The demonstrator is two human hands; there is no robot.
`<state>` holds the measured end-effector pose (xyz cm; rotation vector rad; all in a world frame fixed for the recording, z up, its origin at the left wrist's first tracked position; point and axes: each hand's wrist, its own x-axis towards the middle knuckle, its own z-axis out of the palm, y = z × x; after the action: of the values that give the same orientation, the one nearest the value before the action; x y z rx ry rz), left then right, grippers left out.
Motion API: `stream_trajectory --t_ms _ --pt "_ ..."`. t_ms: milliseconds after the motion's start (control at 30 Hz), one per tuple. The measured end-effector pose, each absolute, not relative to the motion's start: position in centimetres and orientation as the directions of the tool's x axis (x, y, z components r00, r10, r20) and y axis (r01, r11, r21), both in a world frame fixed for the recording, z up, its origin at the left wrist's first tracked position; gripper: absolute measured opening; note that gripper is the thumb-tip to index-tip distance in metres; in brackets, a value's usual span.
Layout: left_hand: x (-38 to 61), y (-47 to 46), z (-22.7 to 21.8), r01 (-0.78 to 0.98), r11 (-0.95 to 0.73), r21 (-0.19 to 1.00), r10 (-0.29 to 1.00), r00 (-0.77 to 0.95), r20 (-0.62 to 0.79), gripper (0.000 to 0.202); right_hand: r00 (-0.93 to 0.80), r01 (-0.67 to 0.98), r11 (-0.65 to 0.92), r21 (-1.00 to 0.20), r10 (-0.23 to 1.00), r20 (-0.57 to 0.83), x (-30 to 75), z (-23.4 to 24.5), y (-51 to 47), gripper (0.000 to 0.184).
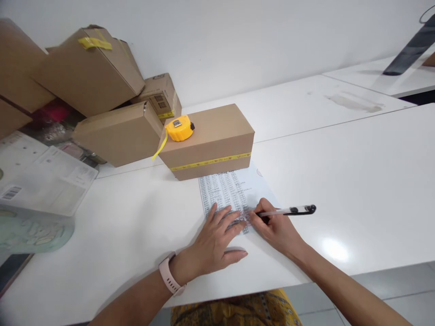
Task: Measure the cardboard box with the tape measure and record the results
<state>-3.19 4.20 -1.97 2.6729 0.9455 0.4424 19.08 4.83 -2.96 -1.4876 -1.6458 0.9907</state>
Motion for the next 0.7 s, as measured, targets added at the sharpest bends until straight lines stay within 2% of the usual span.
stream_trajectory --t_ms 700 --pt "-3.26 4.18 -1.63 0.566 -0.746 0.352 0.647 0.741 0.182 0.060 -0.112 0.493 0.066 -0.868 0.994 0.012 18.90 -2.18 4.89 0.029"
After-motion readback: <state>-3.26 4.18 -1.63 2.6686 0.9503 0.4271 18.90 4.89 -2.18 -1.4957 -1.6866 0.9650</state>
